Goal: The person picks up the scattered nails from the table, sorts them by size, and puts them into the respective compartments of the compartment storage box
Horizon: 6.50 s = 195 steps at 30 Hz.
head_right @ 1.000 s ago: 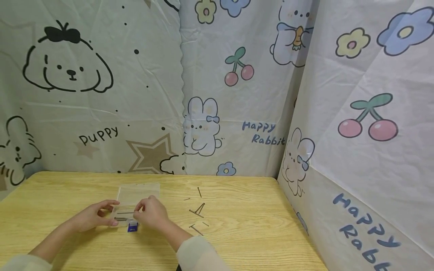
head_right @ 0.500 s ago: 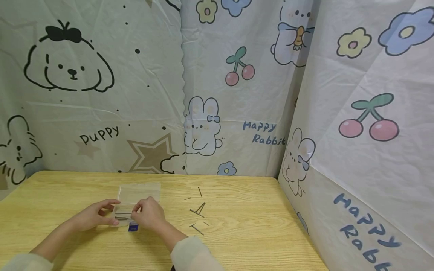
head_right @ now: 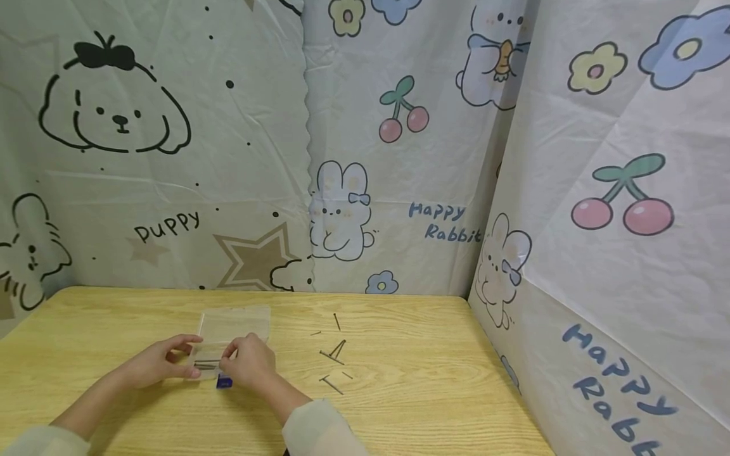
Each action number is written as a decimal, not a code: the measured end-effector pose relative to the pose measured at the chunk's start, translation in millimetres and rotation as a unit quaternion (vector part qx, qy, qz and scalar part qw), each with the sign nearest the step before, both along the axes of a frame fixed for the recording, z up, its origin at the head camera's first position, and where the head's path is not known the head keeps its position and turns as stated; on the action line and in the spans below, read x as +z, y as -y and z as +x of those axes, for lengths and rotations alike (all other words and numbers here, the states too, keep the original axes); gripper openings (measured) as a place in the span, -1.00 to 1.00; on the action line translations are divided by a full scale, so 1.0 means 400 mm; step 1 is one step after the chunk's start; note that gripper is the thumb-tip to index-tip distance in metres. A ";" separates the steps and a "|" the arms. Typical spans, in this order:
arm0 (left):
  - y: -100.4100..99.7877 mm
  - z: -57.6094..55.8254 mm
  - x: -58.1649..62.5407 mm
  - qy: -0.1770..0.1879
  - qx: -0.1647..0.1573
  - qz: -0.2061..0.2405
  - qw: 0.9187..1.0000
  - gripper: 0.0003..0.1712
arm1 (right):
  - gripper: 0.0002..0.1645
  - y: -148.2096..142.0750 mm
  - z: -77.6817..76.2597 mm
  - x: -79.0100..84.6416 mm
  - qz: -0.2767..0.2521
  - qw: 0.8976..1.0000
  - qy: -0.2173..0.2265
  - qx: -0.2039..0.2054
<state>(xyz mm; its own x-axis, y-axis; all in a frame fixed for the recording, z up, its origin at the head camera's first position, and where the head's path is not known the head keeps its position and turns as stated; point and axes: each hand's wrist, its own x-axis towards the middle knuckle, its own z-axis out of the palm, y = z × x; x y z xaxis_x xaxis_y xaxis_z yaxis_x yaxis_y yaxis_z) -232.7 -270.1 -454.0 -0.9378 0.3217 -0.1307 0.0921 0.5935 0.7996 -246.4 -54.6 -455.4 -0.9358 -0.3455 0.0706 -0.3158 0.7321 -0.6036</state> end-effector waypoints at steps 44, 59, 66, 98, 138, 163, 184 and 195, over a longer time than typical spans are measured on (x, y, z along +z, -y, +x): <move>-0.001 -0.003 -0.001 0.004 0.006 -0.008 1.000 -0.09 | -0.90 -0.001 -0.006 -0.001 -0.016 1.000 0.000 -0.016; -0.004 -0.003 0.000 0.004 0.004 -0.011 1.000 -0.09 | -0.87 -0.002 -0.019 0.000 -0.008 1.000 0.011 0.016; -0.002 -0.001 -0.003 0.003 0.002 -0.002 1.000 -0.11 | -0.90 -0.007 -0.020 -0.002 -0.007 0.999 0.006 0.030; 0.000 -0.001 -0.004 0.000 -0.005 0.008 1.000 -0.10 | -0.83 -0.005 -0.021 -0.005 0.052 0.997 -0.027 0.053; -0.008 -0.004 0.000 0.004 0.007 -0.011 1.000 -0.10 | -0.77 -0.230 -0.064 0.029 -0.128 0.987 0.071 0.072; -0.002 -0.006 -0.013 0.005 0.011 -0.004 1.000 -0.08 | -0.78 -0.447 -0.087 -0.002 -0.097 0.994 0.052 0.013; 0.003 -0.006 -0.018 -0.007 0.011 -0.009 1.000 -0.10 | -0.88 -0.536 -0.080 -0.063 -0.046 0.999 0.023 -0.008; -0.004 -0.002 -0.016 -0.002 0.017 -0.018 1.000 -0.09 | -0.90 -0.519 -0.076 -0.068 -0.019 1.000 0.002 0.002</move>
